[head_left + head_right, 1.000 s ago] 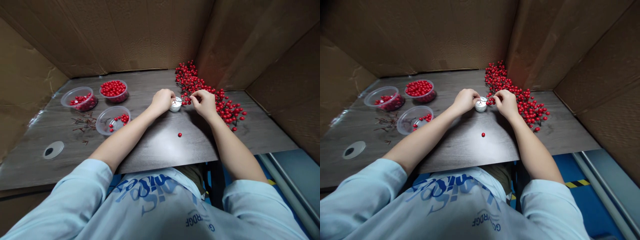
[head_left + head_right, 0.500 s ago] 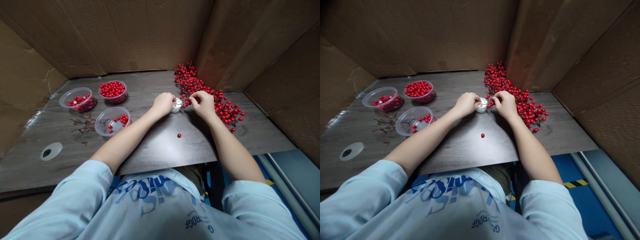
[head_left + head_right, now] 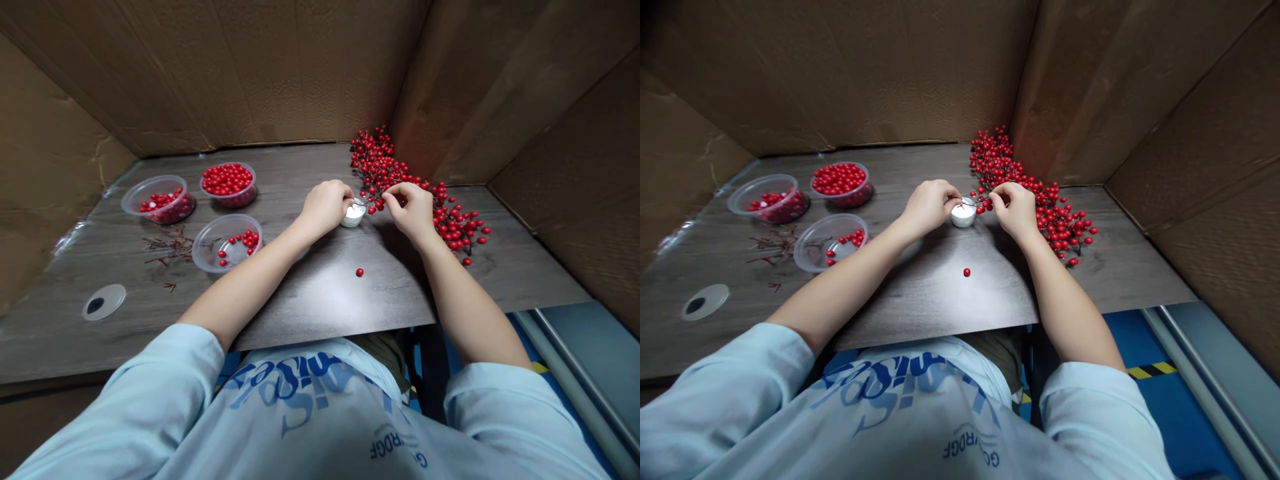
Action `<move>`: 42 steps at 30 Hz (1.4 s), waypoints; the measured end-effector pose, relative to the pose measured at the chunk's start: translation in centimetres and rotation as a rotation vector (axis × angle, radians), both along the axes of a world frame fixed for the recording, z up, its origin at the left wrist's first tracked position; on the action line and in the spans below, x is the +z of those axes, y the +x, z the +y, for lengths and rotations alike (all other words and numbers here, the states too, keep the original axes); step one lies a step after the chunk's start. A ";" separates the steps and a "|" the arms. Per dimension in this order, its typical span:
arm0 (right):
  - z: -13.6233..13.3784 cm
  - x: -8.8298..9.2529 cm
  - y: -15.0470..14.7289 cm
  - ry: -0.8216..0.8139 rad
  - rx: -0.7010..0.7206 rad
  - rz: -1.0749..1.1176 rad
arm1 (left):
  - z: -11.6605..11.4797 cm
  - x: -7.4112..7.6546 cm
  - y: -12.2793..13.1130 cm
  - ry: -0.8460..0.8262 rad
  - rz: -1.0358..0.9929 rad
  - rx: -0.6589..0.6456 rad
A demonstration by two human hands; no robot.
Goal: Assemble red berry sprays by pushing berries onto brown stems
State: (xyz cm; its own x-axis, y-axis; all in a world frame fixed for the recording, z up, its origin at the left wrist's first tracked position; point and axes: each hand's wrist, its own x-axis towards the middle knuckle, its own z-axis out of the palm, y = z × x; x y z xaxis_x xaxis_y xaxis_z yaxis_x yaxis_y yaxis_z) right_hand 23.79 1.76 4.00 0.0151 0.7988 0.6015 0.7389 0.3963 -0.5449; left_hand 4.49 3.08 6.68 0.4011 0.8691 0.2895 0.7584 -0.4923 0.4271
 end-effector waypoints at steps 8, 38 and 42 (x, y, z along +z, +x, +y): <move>-0.3 0.6 -0.2 -0.177 0.200 0.453 | -1.3 0.2 -1.1 0.007 0.099 -0.041; -7.4 -0.8 -3.4 -0.478 0.575 -0.357 | -4.9 -3.7 -3.3 -1.060 -1.085 0.113; -5.1 -0.2 -4.8 -0.446 0.375 0.017 | -4.9 -3.9 -3.6 -1.044 -1.163 0.050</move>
State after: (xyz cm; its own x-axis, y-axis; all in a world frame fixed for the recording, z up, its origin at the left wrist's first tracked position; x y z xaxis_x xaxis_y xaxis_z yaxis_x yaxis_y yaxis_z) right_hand 19.00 -3.33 3.80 -0.3111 0.9273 0.2079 0.5823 0.3589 -0.7295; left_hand 0.89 -1.79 2.79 0.3594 0.8807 -0.3086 -0.2125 0.3992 0.8919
